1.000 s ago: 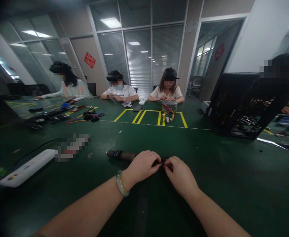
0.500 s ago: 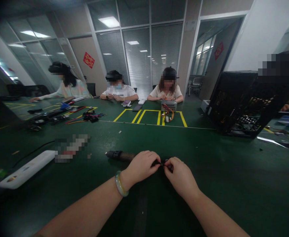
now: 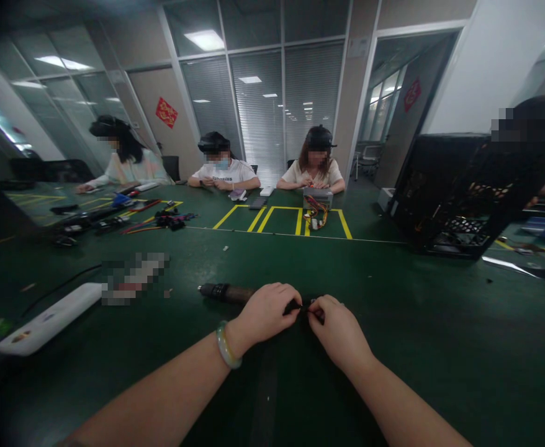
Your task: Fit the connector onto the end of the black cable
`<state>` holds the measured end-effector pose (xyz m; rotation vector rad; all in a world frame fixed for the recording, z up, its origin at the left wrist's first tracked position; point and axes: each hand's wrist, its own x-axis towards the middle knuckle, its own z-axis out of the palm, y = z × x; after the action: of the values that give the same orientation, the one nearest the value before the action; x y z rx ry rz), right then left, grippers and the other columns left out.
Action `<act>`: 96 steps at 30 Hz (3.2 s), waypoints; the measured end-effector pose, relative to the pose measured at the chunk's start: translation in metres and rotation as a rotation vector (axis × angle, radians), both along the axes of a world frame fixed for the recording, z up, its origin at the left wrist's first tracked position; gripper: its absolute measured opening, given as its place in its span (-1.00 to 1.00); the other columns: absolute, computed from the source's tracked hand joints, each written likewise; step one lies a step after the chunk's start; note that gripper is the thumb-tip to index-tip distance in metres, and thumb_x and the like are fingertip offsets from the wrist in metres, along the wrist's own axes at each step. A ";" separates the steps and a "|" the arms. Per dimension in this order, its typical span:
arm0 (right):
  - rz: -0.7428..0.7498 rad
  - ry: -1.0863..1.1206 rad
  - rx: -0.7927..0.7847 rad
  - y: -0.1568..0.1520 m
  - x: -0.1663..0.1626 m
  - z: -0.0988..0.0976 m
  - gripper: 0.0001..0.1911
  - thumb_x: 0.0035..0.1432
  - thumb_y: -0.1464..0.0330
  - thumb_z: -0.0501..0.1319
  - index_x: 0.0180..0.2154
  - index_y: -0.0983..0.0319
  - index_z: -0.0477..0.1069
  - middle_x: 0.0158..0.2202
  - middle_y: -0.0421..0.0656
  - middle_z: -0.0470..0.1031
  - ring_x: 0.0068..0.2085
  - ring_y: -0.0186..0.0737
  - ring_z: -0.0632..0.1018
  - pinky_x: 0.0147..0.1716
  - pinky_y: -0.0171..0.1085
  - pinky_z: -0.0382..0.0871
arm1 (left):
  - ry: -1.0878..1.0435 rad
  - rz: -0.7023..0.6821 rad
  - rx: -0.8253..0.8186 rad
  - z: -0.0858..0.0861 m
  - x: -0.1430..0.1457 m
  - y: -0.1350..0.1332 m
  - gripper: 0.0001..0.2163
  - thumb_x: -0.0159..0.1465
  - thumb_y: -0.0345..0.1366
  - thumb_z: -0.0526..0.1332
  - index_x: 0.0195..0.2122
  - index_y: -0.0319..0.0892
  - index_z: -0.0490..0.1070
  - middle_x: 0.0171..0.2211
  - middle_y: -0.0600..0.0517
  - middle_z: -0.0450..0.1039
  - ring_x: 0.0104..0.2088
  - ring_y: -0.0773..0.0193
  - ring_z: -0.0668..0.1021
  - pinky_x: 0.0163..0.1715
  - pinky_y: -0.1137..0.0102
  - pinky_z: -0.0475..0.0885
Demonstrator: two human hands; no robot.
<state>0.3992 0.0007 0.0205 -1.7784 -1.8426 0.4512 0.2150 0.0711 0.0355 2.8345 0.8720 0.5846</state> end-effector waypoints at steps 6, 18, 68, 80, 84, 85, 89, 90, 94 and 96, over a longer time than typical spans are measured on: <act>0.007 0.073 -0.017 0.000 0.002 0.001 -0.88 0.20 0.35 0.17 -0.26 0.17 0.48 -0.26 -0.18 0.47 -0.28 -0.21 0.50 -0.33 -0.29 0.37 | -0.017 -0.016 -0.009 0.002 -0.001 0.000 -0.89 0.25 -0.36 0.24 -0.19 -0.14 0.38 -0.20 0.06 0.43 -0.17 0.21 0.47 -0.13 0.30 0.35; 0.027 0.077 0.026 0.001 0.003 0.001 -0.88 0.19 0.36 0.17 -0.25 0.16 0.48 -0.27 -0.19 0.46 -0.29 -0.23 0.49 -0.33 -0.29 0.37 | -0.005 -0.036 0.008 0.001 -0.002 0.000 -0.89 0.27 -0.31 0.26 -0.18 -0.12 0.41 -0.17 0.08 0.44 -0.14 0.24 0.47 -0.09 0.30 0.34; 0.022 0.111 0.030 0.001 0.004 -0.001 -0.90 0.21 0.35 0.18 -0.26 0.13 0.47 -0.26 -0.20 0.45 -0.28 -0.22 0.49 -0.35 -0.29 0.38 | -0.003 -0.049 -0.001 0.001 -0.001 -0.002 -0.88 0.25 -0.38 0.21 -0.18 -0.12 0.40 -0.20 0.05 0.46 -0.15 0.19 0.48 -0.08 0.28 0.34; 0.020 0.093 0.062 0.003 0.004 -0.004 -0.91 0.18 0.36 0.19 -0.28 0.15 0.47 -0.29 -0.20 0.45 -0.31 -0.24 0.49 -0.37 -0.30 0.37 | -0.032 0.012 -0.039 -0.001 0.000 -0.002 -0.87 0.29 -0.30 0.23 -0.17 -0.13 0.34 -0.25 0.07 0.44 -0.20 0.20 0.50 -0.14 0.28 0.36; 0.021 0.071 0.085 0.002 0.002 -0.002 -0.93 0.17 0.37 0.19 -0.31 0.16 0.46 -0.32 -0.21 0.44 -0.32 -0.24 0.48 -0.36 -0.29 0.35 | -0.030 -0.008 -0.029 0.000 0.000 -0.001 -0.88 0.28 -0.29 0.24 -0.18 -0.14 0.34 -0.25 0.05 0.45 -0.19 0.18 0.50 -0.14 0.27 0.36; 0.021 0.070 0.087 0.002 0.002 -0.002 -0.93 0.17 0.37 0.19 -0.31 0.16 0.46 -0.32 -0.21 0.44 -0.32 -0.24 0.48 -0.36 -0.29 0.35 | -0.025 -0.013 -0.026 0.000 0.000 -0.001 -0.88 0.29 -0.29 0.24 -0.18 -0.14 0.34 -0.25 0.05 0.45 -0.19 0.18 0.50 -0.13 0.27 0.35; 0.015 0.069 0.063 0.001 0.002 0.001 -0.92 0.18 0.36 0.19 -0.30 0.14 0.46 -0.30 -0.21 0.45 -0.31 -0.23 0.49 -0.36 -0.29 0.36 | -0.002 -0.024 -0.017 0.002 0.000 -0.002 -0.90 0.32 -0.26 0.21 -0.18 -0.13 0.35 -0.24 0.06 0.45 -0.17 0.20 0.49 -0.12 0.28 0.35; 0.013 0.069 0.060 0.001 0.002 0.001 -0.92 0.18 0.36 0.19 -0.30 0.14 0.46 -0.30 -0.21 0.45 -0.30 -0.23 0.49 -0.36 -0.30 0.36 | 0.002 -0.029 -0.016 0.002 0.000 -0.002 -0.90 0.32 -0.26 0.21 -0.19 -0.13 0.35 -0.23 0.06 0.45 -0.17 0.20 0.49 -0.12 0.28 0.35; 0.018 0.070 0.050 0.000 0.002 0.003 -0.91 0.18 0.37 0.19 -0.29 0.14 0.47 -0.29 -0.21 0.46 -0.30 -0.23 0.49 -0.37 -0.30 0.36 | 0.016 -0.052 -0.008 0.003 -0.001 -0.002 -0.89 0.29 -0.31 0.23 -0.19 -0.13 0.35 -0.21 0.05 0.44 -0.17 0.18 0.49 -0.10 0.26 0.34; 0.011 0.070 0.047 0.000 0.002 0.002 -0.92 0.18 0.37 0.19 -0.30 0.15 0.47 -0.29 -0.20 0.46 -0.30 -0.23 0.49 -0.37 -0.30 0.36 | 0.020 -0.048 -0.004 0.003 -0.001 -0.002 -0.92 0.29 -0.34 0.22 -0.19 -0.14 0.35 -0.21 0.03 0.44 -0.16 0.17 0.49 -0.10 0.26 0.34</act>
<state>0.4016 0.0011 0.0229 -1.7011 -1.8018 0.4648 0.2143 0.0690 0.0386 2.8537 0.8054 0.5491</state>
